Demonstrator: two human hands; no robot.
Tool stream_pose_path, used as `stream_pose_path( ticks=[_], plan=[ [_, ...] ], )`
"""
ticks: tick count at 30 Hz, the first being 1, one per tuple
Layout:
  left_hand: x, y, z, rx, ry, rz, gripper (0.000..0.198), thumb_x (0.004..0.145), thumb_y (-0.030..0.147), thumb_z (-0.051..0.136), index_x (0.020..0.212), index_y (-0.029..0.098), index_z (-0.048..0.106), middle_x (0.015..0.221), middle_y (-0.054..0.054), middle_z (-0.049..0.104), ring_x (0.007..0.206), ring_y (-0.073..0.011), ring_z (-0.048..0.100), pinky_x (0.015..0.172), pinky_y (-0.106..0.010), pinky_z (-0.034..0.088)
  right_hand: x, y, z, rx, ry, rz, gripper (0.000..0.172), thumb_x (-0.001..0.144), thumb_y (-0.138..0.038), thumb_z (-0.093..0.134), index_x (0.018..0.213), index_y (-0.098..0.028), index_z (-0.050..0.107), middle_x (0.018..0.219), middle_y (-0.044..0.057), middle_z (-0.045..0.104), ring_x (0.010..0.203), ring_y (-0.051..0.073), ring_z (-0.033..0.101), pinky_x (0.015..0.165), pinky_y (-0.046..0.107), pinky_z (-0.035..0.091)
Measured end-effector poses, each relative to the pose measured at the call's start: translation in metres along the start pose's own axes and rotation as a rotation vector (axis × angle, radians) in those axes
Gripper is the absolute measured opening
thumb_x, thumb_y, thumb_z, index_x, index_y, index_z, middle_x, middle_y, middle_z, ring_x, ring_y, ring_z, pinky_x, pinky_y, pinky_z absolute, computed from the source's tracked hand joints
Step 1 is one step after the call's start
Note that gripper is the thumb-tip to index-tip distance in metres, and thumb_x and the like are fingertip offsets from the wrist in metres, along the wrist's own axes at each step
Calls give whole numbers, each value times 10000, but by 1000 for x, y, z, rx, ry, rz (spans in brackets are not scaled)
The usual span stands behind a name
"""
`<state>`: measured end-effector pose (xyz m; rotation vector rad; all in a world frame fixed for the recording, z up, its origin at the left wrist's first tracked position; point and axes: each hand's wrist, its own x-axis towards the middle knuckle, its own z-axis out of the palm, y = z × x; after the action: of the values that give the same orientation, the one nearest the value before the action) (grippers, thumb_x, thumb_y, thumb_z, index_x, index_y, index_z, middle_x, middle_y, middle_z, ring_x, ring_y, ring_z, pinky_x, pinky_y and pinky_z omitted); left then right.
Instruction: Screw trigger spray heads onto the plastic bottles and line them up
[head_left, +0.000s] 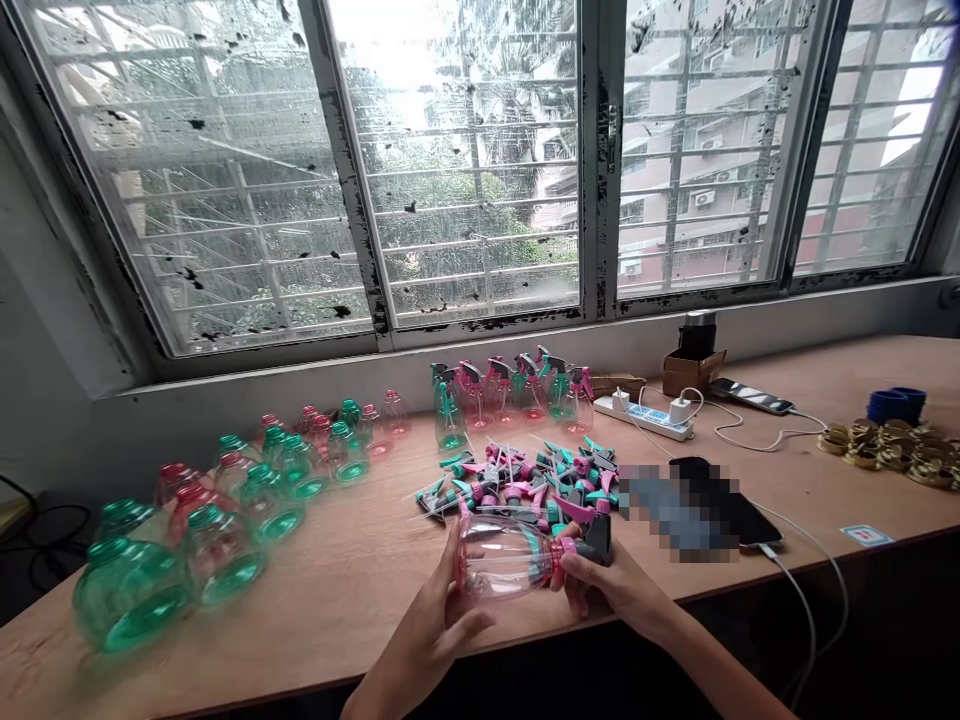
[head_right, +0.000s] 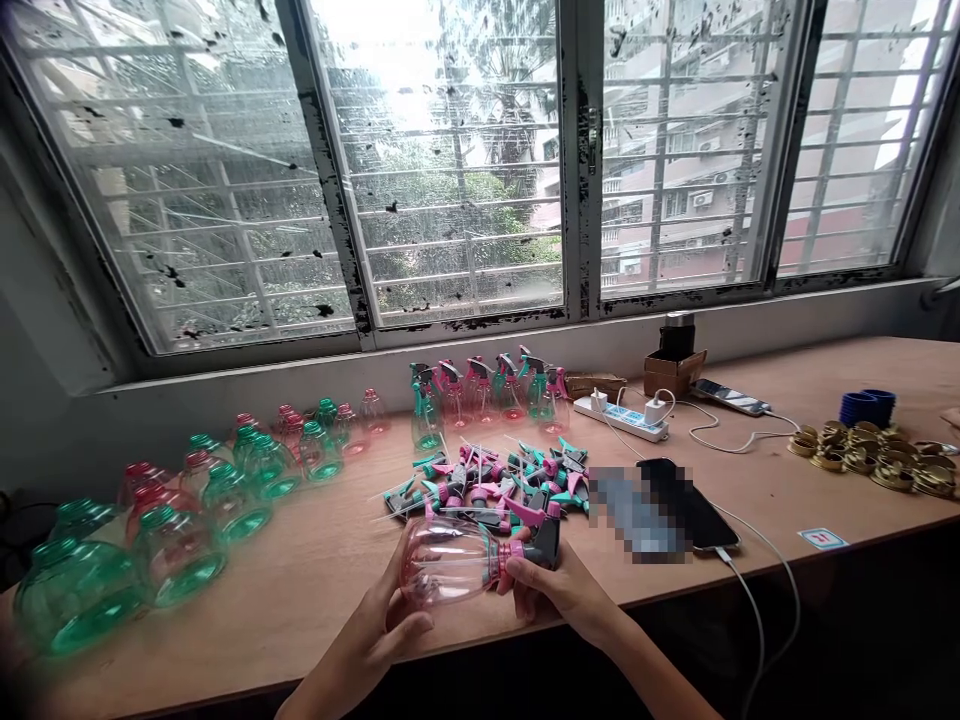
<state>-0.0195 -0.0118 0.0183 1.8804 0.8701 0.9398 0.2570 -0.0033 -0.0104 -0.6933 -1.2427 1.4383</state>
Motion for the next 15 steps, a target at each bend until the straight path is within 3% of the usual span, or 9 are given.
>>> stream_pose_path(
  ticks=[3,7,15],
  plan=[
    [1,-1,-1,-74,-25,-13,801,987,476,585,1610,357,95,1654,-74,309,1477,-330,368,1198,-441,336,1,1,-1,7,-11,-9,437,818,-511,790,981,-207,521,702,20,763,446,114,623,449,216,484],
    [2,0,1,-105,-15,-27,839,947,468,658,1608,332,158,1560,-96,440,1421,-310,448,1156,-400,400,0,3,-3,19,-5,-31,422,834,-509,773,985,-212,514,695,14,755,439,117,622,439,211,473],
    [2,2,3,-145,-1,-40,839,930,458,681,1602,315,199,1583,-104,389,1375,-317,488,1118,-412,436,-1,0,-2,16,5,-31,409,833,-505,772,977,-226,509,719,17,764,469,133,648,444,210,465]
  ],
)
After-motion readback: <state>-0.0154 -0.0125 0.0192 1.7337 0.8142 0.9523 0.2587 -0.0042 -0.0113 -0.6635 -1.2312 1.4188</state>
